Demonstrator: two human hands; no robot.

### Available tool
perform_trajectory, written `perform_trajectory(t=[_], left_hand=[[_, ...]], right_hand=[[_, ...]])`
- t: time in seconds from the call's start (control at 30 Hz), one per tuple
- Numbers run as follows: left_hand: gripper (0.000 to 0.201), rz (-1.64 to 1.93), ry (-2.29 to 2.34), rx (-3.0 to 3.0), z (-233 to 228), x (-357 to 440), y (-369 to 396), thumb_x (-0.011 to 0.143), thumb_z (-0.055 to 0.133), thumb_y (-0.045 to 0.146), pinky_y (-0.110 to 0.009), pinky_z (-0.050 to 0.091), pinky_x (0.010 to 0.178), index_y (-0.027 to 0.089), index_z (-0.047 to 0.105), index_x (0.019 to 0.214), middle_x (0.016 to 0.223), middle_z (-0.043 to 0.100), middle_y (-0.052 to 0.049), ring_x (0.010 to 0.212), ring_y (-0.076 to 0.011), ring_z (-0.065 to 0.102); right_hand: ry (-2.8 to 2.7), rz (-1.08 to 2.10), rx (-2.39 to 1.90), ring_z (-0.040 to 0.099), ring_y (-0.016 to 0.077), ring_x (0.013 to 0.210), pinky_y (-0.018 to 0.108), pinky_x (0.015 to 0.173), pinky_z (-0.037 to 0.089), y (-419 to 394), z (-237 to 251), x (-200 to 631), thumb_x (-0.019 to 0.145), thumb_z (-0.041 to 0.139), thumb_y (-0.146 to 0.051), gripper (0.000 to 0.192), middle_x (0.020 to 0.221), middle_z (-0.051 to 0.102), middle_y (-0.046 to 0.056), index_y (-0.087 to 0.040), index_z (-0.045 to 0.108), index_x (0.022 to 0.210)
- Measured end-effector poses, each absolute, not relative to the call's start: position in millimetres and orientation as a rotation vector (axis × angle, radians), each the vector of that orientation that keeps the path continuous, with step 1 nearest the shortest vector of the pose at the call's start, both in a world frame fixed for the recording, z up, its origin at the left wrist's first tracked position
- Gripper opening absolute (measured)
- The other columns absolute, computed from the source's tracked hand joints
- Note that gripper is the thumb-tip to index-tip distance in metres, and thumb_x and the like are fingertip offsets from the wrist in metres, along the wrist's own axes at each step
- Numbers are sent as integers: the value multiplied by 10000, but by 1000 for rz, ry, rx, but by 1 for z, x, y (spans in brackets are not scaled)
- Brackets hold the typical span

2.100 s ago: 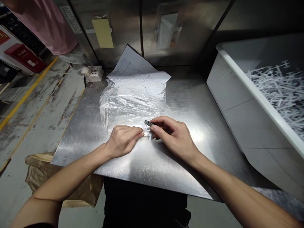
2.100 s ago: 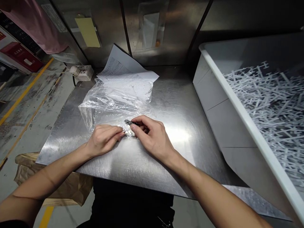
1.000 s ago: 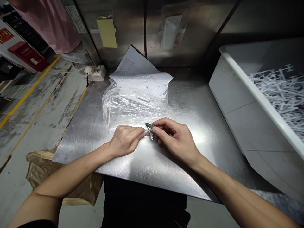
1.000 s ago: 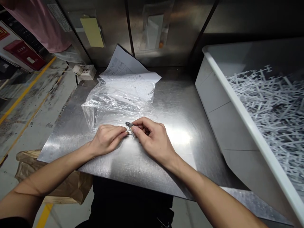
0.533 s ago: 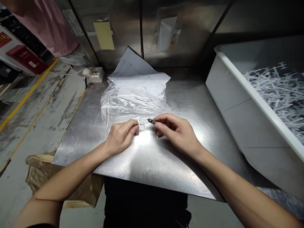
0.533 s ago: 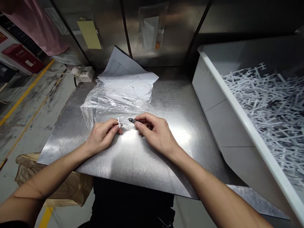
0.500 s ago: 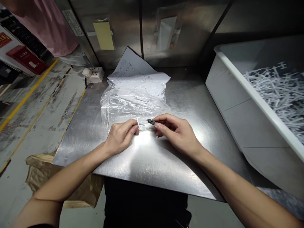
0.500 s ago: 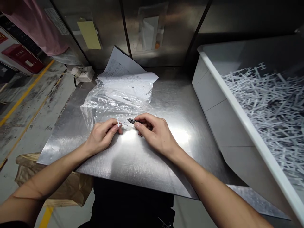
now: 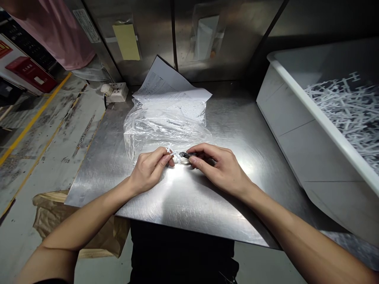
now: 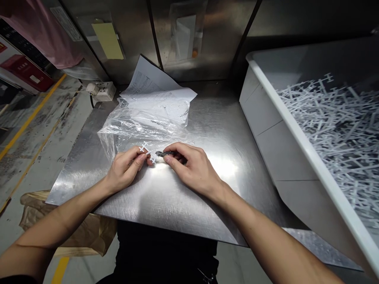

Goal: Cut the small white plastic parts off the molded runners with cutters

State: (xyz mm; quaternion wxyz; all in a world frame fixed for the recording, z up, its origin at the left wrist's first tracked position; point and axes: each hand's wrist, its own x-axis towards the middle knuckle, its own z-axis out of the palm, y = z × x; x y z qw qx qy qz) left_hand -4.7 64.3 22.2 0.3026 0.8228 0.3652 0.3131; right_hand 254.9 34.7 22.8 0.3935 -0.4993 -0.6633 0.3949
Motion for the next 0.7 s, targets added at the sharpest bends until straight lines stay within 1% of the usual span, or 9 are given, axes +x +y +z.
perform_trajectory(t=[0.27, 0.37, 0.43, 0.5, 0.57, 0.7], left_hand=[[265, 798, 955, 2163, 22, -4, 65, 1183, 519, 229, -229, 510, 731, 196, 712, 1005, 889, 796, 4, 691, -102, 670], [257, 770, 996, 2112, 21, -4, 66, 1189, 518, 263, -237, 502, 739, 201, 711, 1031, 881, 799, 9, 709, -109, 679], [239, 750, 1038, 2075, 19, -4, 66, 1190, 520, 290, -240, 494, 736, 208, 700, 1056, 846, 785, 23, 707, -113, 675], [239, 718, 1081, 2049, 19, -4, 67, 1187, 520, 313, -243, 483, 727, 212, 688, 1051, 800, 758, 35, 691, -116, 662], [248, 698, 1111, 2029, 18, -4, 68, 1183, 519, 326, -246, 475, 721, 213, 677, 1029, 766, 731, 42, 677, -116, 650], [245, 703, 1136, 2018, 18, -5, 69, 1178, 516, 337, -251, 476, 736, 211, 671, 1037, 749, 713, 46, 680, -118, 652]], right_hand=[[-1672, 1002, -1250, 769, 215, 831, 358, 755, 558, 34, 19, 254, 1062, 729, -347, 172, 943, 836, 37, -221, 828, 1125], [-1608, 1063, -1257, 749, 196, 744, 346, 707, 553, 34, 15, 250, 1069, 728, -367, 181, 874, 814, 27, -217, 827, 1088], [-1545, 1122, -1270, 715, 174, 664, 335, 660, 540, 34, 12, 248, 1066, 731, -381, 192, 821, 786, 14, -212, 822, 1059], [-1479, 1171, -1285, 694, 163, 623, 329, 630, 538, 35, 10, 247, 1055, 741, -393, 201, 805, 769, 10, -206, 815, 1053], [-1432, 1190, -1291, 702, 166, 630, 331, 630, 551, 36, 9, 248, 1041, 757, -410, 217, 813, 768, 15, -201, 812, 1071], [-1455, 1184, -1254, 755, 190, 706, 350, 693, 591, 36, 12, 251, 1027, 781, -425, 250, 881, 802, 36, -204, 821, 1135]])
